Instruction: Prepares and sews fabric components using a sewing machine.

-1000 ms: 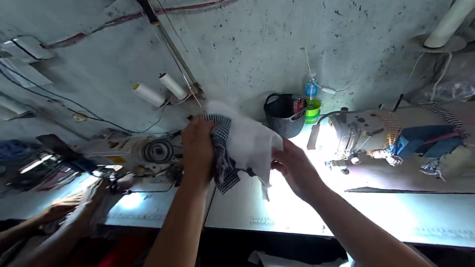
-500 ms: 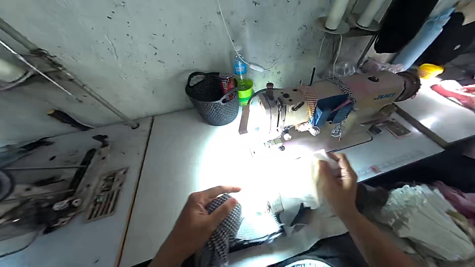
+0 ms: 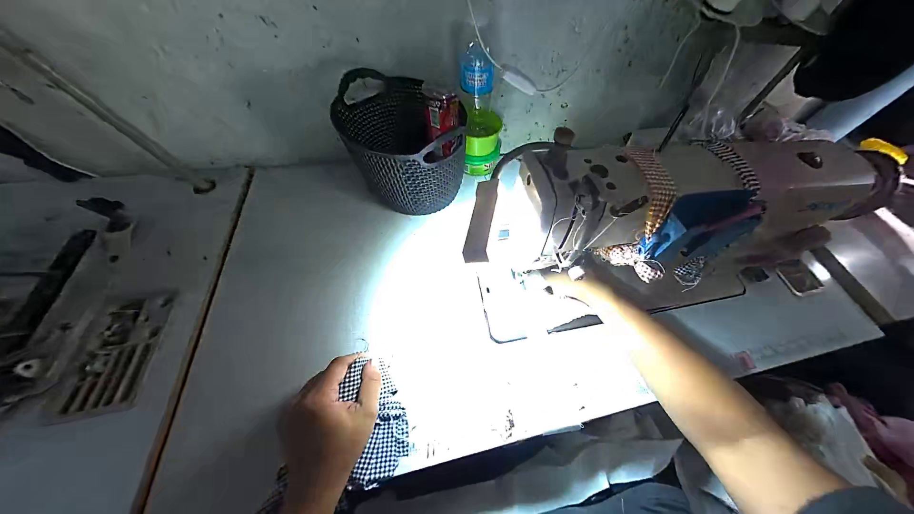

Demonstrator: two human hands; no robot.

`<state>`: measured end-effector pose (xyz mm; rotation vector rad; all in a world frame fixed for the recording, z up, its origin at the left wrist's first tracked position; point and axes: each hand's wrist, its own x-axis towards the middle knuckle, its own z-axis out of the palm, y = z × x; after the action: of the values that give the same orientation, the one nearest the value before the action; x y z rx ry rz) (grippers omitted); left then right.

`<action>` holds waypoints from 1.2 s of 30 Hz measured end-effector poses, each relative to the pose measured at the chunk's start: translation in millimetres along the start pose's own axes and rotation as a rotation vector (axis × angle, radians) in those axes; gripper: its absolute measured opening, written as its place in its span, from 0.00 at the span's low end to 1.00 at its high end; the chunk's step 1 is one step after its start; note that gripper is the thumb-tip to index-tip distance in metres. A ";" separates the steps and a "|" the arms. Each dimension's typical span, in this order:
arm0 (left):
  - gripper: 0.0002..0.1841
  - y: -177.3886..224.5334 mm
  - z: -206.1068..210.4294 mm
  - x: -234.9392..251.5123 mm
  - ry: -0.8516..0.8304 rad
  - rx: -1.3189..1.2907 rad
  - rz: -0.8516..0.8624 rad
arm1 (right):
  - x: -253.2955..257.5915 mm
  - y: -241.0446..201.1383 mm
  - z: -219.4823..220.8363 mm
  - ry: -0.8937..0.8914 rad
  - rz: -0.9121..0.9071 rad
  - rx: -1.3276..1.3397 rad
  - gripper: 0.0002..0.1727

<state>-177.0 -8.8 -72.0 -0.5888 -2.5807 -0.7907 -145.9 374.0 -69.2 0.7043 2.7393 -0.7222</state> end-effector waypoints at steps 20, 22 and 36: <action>0.22 -7.4 -1.6 -5.2 0.098 -0.084 -0.014 | -49.4 7.8 -45.6 0.312 0.155 -0.367 0.25; 0.21 -7.9 -3.7 -5.8 0.105 -0.099 -0.002 | -42.4 12.9 -44.7 0.212 0.159 -0.443 0.25; 0.13 -20.3 -20.8 -2.6 0.108 -0.637 -0.142 | -206.2 76.7 28.1 0.735 -0.048 -0.089 0.22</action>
<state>-180.0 -37.2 -66.0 -0.5132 -2.2636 -1.6659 72.5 337.3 -57.3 1.0536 3.4192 -0.3879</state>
